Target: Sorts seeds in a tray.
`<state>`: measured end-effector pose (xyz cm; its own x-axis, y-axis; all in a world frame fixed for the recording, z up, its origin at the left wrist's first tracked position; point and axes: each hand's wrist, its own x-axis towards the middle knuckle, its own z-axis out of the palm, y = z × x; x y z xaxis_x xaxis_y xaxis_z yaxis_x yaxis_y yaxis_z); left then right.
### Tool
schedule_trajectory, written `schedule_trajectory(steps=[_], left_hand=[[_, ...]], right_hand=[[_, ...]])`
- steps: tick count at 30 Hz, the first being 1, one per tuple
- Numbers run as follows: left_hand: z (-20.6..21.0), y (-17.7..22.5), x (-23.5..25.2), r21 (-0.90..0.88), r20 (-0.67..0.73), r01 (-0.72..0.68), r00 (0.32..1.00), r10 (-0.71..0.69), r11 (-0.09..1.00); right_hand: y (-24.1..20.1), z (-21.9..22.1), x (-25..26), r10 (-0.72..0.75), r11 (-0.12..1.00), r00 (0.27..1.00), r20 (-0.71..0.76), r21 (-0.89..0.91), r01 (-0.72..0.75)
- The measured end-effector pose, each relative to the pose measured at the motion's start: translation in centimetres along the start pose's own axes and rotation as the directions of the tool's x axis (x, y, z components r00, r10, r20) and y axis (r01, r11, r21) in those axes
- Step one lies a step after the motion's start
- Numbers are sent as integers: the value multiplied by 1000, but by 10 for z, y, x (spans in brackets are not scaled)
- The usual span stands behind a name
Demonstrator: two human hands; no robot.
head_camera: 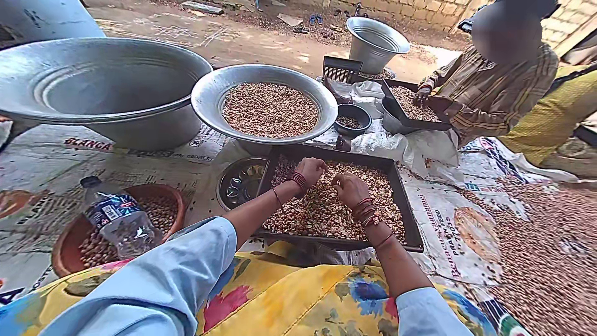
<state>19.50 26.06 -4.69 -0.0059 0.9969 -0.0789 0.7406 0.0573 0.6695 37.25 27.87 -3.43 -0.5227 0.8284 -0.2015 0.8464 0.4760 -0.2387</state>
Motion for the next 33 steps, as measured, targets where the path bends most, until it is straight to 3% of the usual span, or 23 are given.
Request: schedule_trajectory(steps=[5, 8, 10, 12, 13, 14, 15, 16, 18, 20, 22, 24, 29, 33], left_hand=[[19, -2, 12, 119, 40, 3, 999, -8, 993], [18, -6, 11, 124, 31, -60, 998, 57, 990], [13, -7, 11, -25, -20, -20, 1000, 19, 999], [2, -4, 5, -295, -32, 83, 995, -97, 952], [-2, 1, 0, -411, -23, 116, 990, -138, 904], [-4, 6, -4, -505, -13, 130, 987, -158, 853], [-4, 10, -7, -586, 27, 142, 987, -156, 798], [-1, 18, -11, -641, 92, 168, 985, -143, 749], [11, 39, -24, -681, 272, 276, 955, -115, 678], [32, 57, -38, -683, 420, 364, 905, -67, 634], [51, 63, -47, -659, 487, 417, 871, -67, 626], [57, 48, -40, -635, 463, 427, 877, -126, 644], [16, -10, -18, -641, 124, 377, 911, -394, 669], [-13, -22, -28, -448, 39, 340, 931, -362, 827]], right_hand=[[7, -2, -2, 32, 997, 999, 13, 73, -33], [23, -7, -4, 17, 960, 996, -86, 280, 8], [39, -11, -7, 79, 821, 976, -200, 569, 50], [51, -19, -15, 187, 531, 957, -220, 842, 90], [55, -24, -20, 224, 411, 951, -213, 905, 106], [61, -26, -25, 249, 373, 944, -215, 921, 111], [67, -26, -28, 253, 416, 942, -219, 904, 99], [74, -25, -30, 226, 529, 950, -218, 846, 68], [77, -30, -37, 112, 819, 986, -124, 573, -21], [65, -34, -43, 70, 954, 997, -15, 292, -63], [54, -28, -41, 85, 987, 996, 39, 136, -89], [48, -21, -39, 117, 991, 990, 79, 54, -121], [49, -11, -39, 118, 990, 991, 70, 66, -122], [53, -14, -37, 101, 993, 992, 80, 57, -106]])
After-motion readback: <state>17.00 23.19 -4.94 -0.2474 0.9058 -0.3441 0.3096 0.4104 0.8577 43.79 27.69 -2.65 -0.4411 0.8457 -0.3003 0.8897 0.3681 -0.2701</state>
